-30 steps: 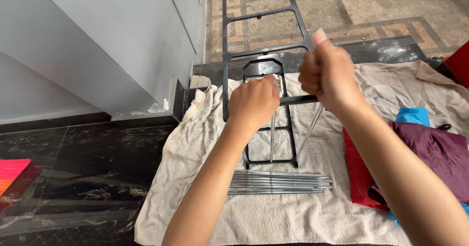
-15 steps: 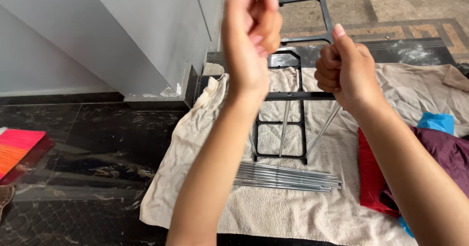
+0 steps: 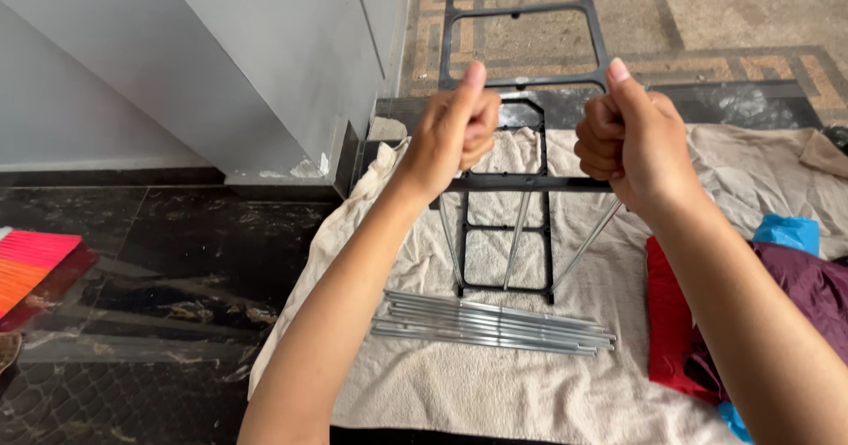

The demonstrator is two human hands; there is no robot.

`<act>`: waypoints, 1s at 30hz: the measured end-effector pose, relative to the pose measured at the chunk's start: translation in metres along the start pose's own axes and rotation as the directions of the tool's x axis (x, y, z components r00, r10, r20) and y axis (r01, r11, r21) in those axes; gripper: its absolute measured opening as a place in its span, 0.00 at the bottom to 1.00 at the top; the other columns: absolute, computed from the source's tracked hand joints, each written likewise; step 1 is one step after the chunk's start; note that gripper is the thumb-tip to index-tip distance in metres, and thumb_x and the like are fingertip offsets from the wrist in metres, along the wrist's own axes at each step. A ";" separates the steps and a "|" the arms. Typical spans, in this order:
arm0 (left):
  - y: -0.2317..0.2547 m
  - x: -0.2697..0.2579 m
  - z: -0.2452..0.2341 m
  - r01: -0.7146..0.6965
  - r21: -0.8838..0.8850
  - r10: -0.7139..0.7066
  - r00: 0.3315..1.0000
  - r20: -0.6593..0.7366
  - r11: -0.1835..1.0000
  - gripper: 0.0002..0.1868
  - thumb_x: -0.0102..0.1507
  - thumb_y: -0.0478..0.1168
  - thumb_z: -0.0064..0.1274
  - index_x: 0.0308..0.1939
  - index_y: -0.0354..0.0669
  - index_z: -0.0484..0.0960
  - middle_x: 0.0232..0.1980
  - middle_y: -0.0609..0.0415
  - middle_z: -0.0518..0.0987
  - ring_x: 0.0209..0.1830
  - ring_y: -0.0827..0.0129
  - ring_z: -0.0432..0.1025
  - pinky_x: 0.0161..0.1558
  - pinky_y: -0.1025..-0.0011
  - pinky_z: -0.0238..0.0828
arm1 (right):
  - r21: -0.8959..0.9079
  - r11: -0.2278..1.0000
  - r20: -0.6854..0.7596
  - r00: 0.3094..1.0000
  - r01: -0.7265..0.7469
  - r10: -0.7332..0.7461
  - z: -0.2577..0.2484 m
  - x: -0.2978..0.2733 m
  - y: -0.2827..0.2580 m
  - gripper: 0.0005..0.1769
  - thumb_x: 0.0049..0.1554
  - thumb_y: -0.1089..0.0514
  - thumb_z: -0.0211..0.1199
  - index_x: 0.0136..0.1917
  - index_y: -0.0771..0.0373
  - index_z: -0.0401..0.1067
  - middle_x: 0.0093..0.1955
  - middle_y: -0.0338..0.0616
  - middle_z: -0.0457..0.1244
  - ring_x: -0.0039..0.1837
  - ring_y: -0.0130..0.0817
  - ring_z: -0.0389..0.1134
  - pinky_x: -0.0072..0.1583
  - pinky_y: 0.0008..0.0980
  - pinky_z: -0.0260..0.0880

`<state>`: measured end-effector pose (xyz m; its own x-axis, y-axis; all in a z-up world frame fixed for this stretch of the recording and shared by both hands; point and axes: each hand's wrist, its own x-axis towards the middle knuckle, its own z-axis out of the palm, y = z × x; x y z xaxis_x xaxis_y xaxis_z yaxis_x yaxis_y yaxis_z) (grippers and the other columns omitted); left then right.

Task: The person assembles a metal drying rack by inserting horizontal metal rods into slots on two black plastic side frames. They connect the frames with the rods and adjust the structure to form a stable rack.

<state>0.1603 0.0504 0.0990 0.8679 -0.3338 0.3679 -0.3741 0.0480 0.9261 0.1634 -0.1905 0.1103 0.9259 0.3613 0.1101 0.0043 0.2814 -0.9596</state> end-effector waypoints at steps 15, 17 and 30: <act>-0.026 0.004 0.006 0.048 -0.112 -0.056 0.996 -0.075 0.993 0.33 0.71 0.69 0.30 0.20 0.53 0.56 0.16 0.67 0.53 0.11 0.80 0.46 0.14 0.76 0.40 | -0.071 0.997 -0.014 1.000 0.025 -0.026 0.000 -0.004 -0.008 0.33 0.70 0.41 0.43 0.27 0.54 0.43 0.24 0.32 0.39 0.27 0.25 0.36 0.30 0.31 0.35; -0.025 0.003 0.010 0.063 -0.069 -0.068 0.996 -0.062 0.996 0.33 0.72 0.68 0.29 0.20 0.53 0.56 0.16 0.68 0.52 0.11 0.80 0.46 0.14 0.77 0.40 | -0.151 0.986 -0.006 0.997 0.078 -0.080 0.009 -0.013 -0.015 0.34 0.69 0.39 0.47 0.27 0.53 0.44 0.25 0.31 0.39 0.28 0.24 0.36 0.30 0.32 0.34; -0.022 0.002 0.000 0.061 -0.397 -0.149 0.969 -0.195 0.916 0.29 0.73 0.64 0.31 0.23 0.53 0.57 0.19 0.68 0.51 0.13 0.80 0.43 0.14 0.75 0.35 | -0.224 0.974 0.058 0.998 -0.018 0.032 0.063 0.015 0.021 0.34 0.68 0.37 0.49 0.25 0.53 0.51 0.24 0.29 0.45 0.26 0.23 0.42 0.28 0.30 0.39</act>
<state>0.1701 0.0491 0.0791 0.9609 -0.1471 0.2345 -0.1596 0.3976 0.9035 0.1535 -0.1233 0.1079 0.9022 0.4210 0.0942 0.0720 0.0684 -0.9951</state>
